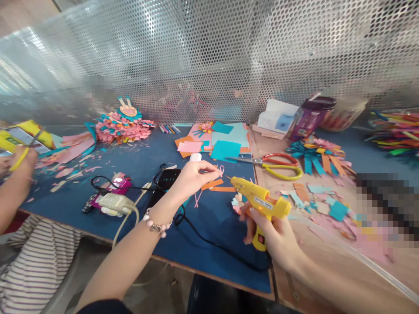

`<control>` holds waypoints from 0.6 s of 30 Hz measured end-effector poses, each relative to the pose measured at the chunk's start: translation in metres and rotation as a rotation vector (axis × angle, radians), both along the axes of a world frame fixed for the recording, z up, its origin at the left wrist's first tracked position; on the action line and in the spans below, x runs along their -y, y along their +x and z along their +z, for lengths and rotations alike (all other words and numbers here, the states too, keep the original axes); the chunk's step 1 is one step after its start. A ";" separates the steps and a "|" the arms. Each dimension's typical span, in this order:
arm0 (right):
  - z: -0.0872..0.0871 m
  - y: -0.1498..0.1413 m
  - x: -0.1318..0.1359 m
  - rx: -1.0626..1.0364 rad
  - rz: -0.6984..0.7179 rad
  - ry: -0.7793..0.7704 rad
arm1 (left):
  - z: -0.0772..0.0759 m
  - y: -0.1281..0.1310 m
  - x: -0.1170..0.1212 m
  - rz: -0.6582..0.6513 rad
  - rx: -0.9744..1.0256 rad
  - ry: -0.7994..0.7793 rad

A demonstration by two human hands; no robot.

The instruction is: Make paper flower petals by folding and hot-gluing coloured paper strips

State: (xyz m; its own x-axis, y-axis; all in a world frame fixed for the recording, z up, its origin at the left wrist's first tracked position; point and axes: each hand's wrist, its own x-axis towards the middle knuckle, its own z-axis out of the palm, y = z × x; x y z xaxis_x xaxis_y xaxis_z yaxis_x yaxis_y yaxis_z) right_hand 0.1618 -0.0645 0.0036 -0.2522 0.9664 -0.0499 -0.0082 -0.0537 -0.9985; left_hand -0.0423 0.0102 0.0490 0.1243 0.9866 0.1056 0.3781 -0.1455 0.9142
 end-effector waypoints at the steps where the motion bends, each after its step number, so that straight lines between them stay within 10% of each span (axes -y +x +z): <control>1: 0.000 0.000 0.000 -0.007 0.008 0.013 | 0.000 0.000 0.000 0.002 0.000 0.001; 11: 0.041 -0.007 -0.018 -0.011 -0.130 0.134 | 0.013 -0.016 -0.008 0.227 0.345 0.260; 18: 0.102 -0.066 -0.130 -0.062 0.019 0.405 | 0.060 -0.048 0.003 0.382 0.681 0.558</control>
